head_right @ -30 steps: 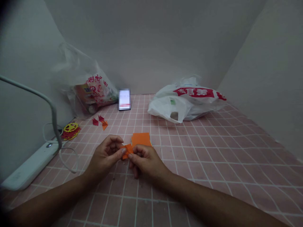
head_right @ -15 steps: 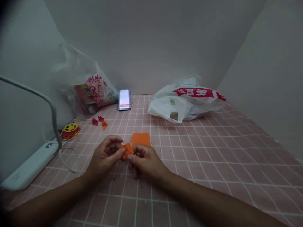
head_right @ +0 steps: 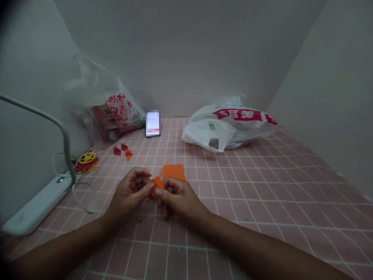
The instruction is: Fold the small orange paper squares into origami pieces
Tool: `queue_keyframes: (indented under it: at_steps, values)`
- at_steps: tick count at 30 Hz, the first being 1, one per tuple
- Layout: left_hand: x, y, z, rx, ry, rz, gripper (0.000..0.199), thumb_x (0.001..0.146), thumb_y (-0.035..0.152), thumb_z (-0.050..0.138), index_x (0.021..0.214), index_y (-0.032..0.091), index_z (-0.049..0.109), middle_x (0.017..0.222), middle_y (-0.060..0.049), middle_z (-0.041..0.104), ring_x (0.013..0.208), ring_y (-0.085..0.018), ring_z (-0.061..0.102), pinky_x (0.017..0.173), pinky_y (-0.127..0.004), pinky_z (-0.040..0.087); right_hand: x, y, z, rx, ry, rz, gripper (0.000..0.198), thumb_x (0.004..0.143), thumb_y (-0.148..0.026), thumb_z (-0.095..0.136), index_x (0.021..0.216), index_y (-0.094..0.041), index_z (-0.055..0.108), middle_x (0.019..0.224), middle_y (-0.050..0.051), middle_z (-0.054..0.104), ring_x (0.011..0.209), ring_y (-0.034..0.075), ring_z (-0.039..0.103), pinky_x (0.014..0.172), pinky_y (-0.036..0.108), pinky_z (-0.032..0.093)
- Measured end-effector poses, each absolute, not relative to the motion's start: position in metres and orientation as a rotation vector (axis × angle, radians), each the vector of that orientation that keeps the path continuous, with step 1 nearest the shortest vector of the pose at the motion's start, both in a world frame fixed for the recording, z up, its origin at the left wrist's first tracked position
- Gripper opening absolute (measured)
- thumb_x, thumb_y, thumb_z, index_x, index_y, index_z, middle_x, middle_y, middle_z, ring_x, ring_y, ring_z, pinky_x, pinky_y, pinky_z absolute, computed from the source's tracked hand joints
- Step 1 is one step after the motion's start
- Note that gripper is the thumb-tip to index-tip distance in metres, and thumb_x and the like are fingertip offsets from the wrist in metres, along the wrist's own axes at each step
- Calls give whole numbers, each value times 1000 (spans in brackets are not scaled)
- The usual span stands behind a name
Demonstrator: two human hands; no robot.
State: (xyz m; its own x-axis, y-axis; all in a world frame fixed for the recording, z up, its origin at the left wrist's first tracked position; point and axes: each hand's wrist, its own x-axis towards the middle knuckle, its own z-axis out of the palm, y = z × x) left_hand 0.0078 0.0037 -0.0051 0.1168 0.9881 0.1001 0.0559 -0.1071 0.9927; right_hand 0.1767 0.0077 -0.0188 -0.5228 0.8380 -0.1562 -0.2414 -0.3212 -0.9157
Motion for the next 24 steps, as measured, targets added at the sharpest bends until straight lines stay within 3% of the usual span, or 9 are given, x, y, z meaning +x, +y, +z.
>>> queue_keyframes:
  at_steps: [12, 17, 21, 24]
  values:
    - [9, 2, -6, 1425, 1092, 1144, 17, 82, 19, 65, 94, 19, 53, 74, 3, 56, 66, -10, 56, 61, -21, 46, 175, 6, -13, -955, -1221, 1884, 23, 88, -39, 57, 76, -20, 52, 58, -4, 59, 36, 6, 49, 37, 19, 32]
    - [5, 3, -5, 1378, 1027, 1098, 21, 91, 26, 59, 109, 18, 53, 74, 3, 58, 68, -11, 58, 65, -23, 46, 175, 8, -14, -983, -1195, 1822, 26, 86, -40, 59, 72, -19, 51, 57, -5, 59, 35, 5, 48, 35, 18, 29]
    - [7, 4, -7, 1314, 971, 1094, 32, 84, 24, 67, 112, 18, 50, 80, 1, 62, 72, -13, 61, 66, -25, 47, 175, 7, -16, -985, -1171, 1796, 29, 85, -43, 60, 71, -19, 50, 56, -5, 58, 35, 5, 48, 35, 18, 30]
    - [8, 5, -10, 1327, 1000, 1110, 30, 84, 20, 66, 109, 19, 51, 80, 1, 61, 71, -12, 61, 66, -24, 48, 175, 7, -17, -971, -1162, 1812, 28, 84, -42, 61, 73, -19, 50, 57, -5, 59, 35, 5, 48, 35, 18, 29]
